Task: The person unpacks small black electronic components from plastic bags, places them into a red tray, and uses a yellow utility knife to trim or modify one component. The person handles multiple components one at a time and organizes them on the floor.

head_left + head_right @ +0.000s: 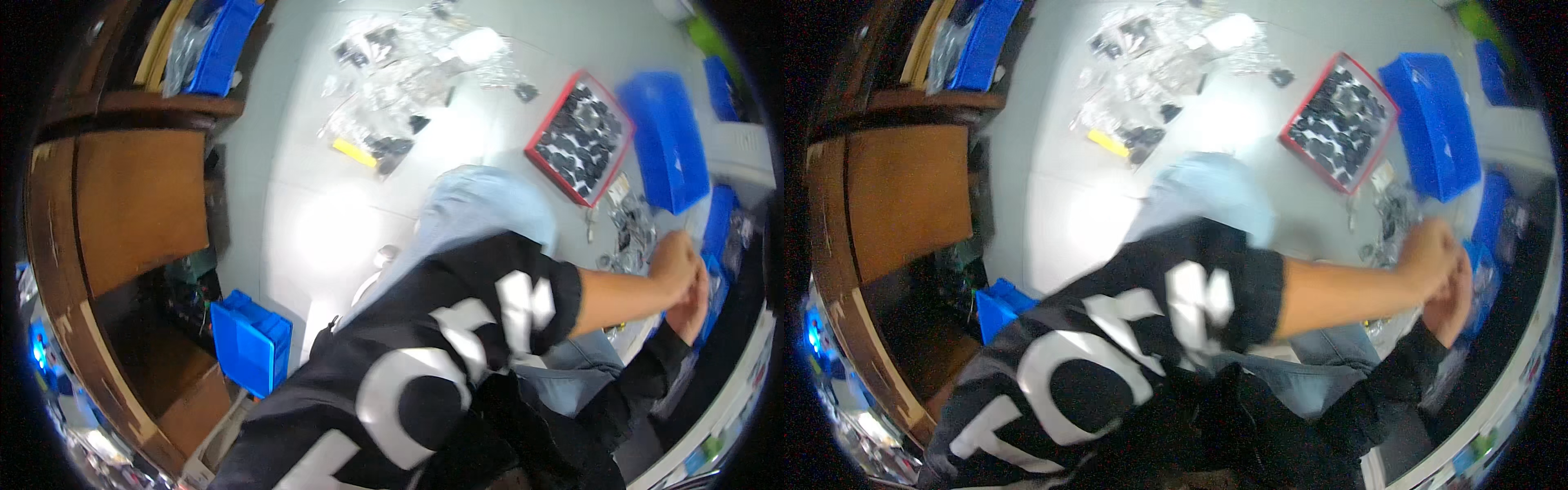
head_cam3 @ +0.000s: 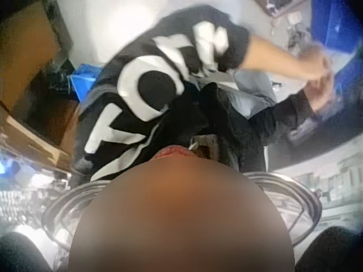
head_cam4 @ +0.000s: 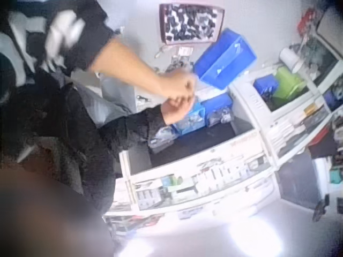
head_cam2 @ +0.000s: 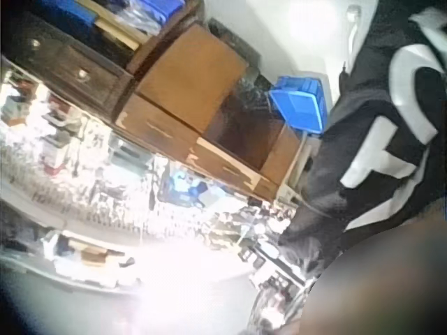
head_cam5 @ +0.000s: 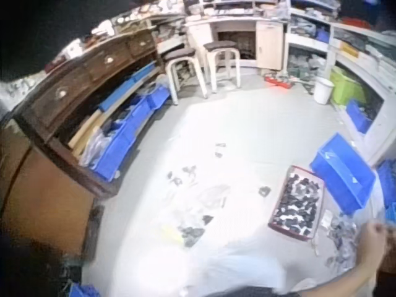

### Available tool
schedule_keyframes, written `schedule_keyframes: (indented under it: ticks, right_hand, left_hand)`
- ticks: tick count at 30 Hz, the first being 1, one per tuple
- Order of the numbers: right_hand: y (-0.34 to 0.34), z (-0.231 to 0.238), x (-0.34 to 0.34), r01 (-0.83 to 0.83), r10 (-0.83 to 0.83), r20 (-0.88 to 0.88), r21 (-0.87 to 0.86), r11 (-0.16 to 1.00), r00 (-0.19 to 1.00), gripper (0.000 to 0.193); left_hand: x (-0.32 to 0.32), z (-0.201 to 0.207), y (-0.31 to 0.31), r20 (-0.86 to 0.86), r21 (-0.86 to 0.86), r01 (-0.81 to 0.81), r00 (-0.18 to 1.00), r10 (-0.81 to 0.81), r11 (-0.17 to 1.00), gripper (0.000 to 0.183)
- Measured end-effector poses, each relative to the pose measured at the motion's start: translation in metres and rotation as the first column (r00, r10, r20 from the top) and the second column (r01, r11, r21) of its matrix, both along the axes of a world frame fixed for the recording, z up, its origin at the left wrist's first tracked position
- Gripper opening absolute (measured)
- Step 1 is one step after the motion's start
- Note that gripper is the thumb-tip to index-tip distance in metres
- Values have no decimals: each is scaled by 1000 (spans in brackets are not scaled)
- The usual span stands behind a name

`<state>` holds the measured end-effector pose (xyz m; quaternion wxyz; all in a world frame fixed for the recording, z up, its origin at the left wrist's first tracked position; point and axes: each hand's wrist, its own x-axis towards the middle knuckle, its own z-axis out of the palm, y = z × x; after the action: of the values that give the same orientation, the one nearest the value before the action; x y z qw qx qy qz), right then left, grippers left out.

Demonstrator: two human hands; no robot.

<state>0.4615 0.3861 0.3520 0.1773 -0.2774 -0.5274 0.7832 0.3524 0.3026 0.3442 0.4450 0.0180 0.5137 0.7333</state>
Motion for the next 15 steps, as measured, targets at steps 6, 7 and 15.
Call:
schedule_keyframes:
  ticks: [6,7,15]
  right_hand:
    - [21,26,6,504,-586,268,318,803,765,45]
    - [22,27,9,506,-614,318,362,783,723,46]
    - [46,22,44,288,-482,439,437,852,758,47]
  left_hand:
    - [37,15,48,-387,-108,-194,911,138,975,11]
    - [41,16,50,-438,-108,-233,884,164,966,11]
    - [26,7,48,-826,-246,103,498,-264,964,3]
